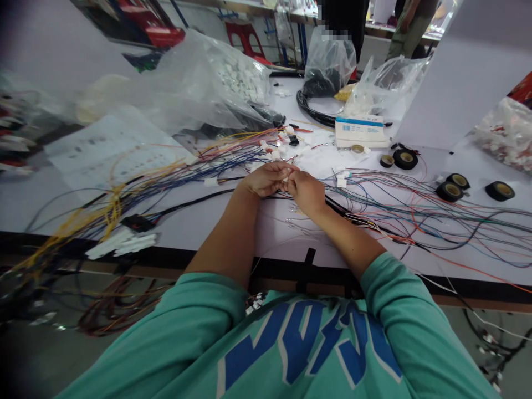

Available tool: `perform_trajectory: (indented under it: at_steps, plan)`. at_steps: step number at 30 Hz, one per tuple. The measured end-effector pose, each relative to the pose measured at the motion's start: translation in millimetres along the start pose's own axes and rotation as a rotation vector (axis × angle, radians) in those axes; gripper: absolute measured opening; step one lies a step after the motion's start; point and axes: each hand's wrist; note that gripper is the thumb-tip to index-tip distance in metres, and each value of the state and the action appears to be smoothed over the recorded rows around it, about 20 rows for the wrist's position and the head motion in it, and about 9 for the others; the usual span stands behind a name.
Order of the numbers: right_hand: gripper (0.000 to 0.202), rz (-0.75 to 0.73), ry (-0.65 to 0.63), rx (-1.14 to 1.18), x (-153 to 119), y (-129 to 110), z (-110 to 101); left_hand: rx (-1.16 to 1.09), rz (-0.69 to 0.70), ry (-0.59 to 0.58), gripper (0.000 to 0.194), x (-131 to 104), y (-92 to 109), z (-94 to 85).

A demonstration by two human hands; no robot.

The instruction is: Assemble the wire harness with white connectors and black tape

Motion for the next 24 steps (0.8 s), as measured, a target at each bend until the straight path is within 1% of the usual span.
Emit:
perform_trajectory:
  at_steps: [6, 11, 14, 19, 22, 24]
  plan:
    - [0.015, -0.065, 0.036, 0.078, 1, 4, -1, 0.000, 0.009, 0.000, 0.025, 0, -1, -2.9]
    - [0.015, -0.042, -0.007, 0.008, 1, 2, 0, -0.003, 0.010, 0.003, 0.033, 0, -1, -2.2]
    - [0.014, -0.020, -0.040, -0.024, 2, -1, -2, 0.009, -0.003, 0.025, 0.032, 0, 0, -0.9]
    - [0.020, 0.006, -0.150, -0.071, 2, -10, -12, 0.011, -0.020, 0.041, 0.026, 0, 2, -0.4]
    - [0.028, 0.003, -0.248, -0.124, 4, -18, -24, -0.050, -0.029, 0.063, 0.016, 0, 3, -0.6]
    - [0.031, -0.003, -0.319, -0.157, 7, -22, -36, -0.107, -0.019, 0.077, 0.013, 0, 5, -0.5]
Point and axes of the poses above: each hand's wrist, its own x-axis towards the middle knuckle, its own z-axis out of the palm, y = z × x, and after that the axes turned 7 degrees about -z, right-handed
